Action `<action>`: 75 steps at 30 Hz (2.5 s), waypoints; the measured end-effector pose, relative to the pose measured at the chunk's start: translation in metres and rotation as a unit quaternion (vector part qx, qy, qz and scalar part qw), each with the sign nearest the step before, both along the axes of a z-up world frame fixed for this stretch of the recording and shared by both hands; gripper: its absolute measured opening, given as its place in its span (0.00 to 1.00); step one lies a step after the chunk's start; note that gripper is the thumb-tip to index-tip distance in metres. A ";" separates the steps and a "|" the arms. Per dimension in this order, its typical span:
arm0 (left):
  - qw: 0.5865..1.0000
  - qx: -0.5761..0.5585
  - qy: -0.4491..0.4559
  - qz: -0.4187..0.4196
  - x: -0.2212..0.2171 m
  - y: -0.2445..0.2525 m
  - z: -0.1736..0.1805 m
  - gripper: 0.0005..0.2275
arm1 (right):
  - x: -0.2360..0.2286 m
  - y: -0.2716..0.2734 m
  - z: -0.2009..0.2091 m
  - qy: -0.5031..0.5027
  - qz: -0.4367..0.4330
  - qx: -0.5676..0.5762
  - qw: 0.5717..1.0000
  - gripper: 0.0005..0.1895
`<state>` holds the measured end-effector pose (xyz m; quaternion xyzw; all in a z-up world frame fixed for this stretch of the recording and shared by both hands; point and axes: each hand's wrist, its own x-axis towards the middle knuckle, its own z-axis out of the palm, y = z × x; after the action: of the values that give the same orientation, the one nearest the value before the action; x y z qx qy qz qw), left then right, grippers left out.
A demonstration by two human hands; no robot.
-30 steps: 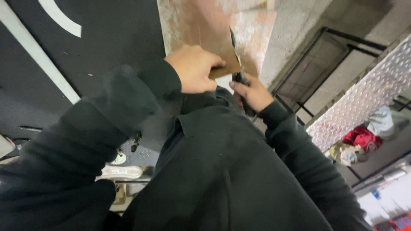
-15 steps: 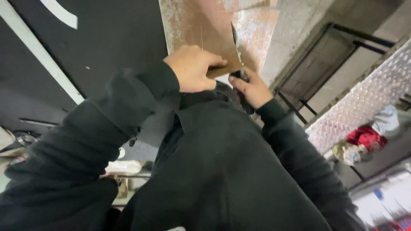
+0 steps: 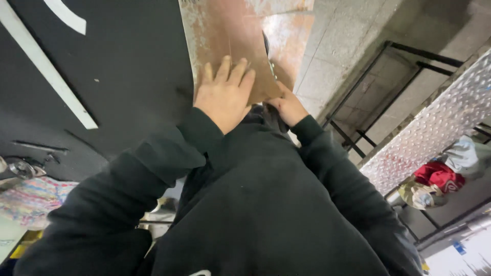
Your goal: The person uses tin snips to cut a small rectangular piece from a larger sheet of rusty metal. They then place a white paper template on the metal piece, trace its outline with a blue pen, and cut the metal along the marked line using the snips.
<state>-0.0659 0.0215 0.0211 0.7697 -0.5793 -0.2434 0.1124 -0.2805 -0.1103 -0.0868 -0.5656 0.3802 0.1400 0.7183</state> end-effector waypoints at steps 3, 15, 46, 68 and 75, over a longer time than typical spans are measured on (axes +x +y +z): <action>0.997 -0.002 -0.070 0.017 -0.020 0.003 -0.012 0.24 | 0.009 -0.003 0.013 0.025 0.006 -0.012 1.000 0.25; 0.999 0.007 0.048 -0.021 0.007 -0.007 -0.001 0.14 | 0.035 -0.004 0.027 0.081 -0.057 0.087 0.991 0.17; 0.997 -0.032 0.062 -0.012 0.010 -0.005 0.001 0.16 | 0.039 0.002 0.004 -0.030 -0.039 -0.063 0.997 0.18; 0.996 -0.047 0.070 -0.020 0.011 -0.007 0.000 0.16 | 0.057 -0.004 0.031 0.071 -0.049 0.009 0.996 0.08; 0.997 -0.037 0.066 -0.012 0.010 -0.005 -0.002 0.16 | 0.055 -0.002 0.018 0.121 -0.096 0.035 0.987 0.09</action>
<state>-0.0557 0.0160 0.0189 0.7403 -0.5882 -0.2736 0.1764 -0.2253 -0.1126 -0.0687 -0.4796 0.5122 0.1510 0.6963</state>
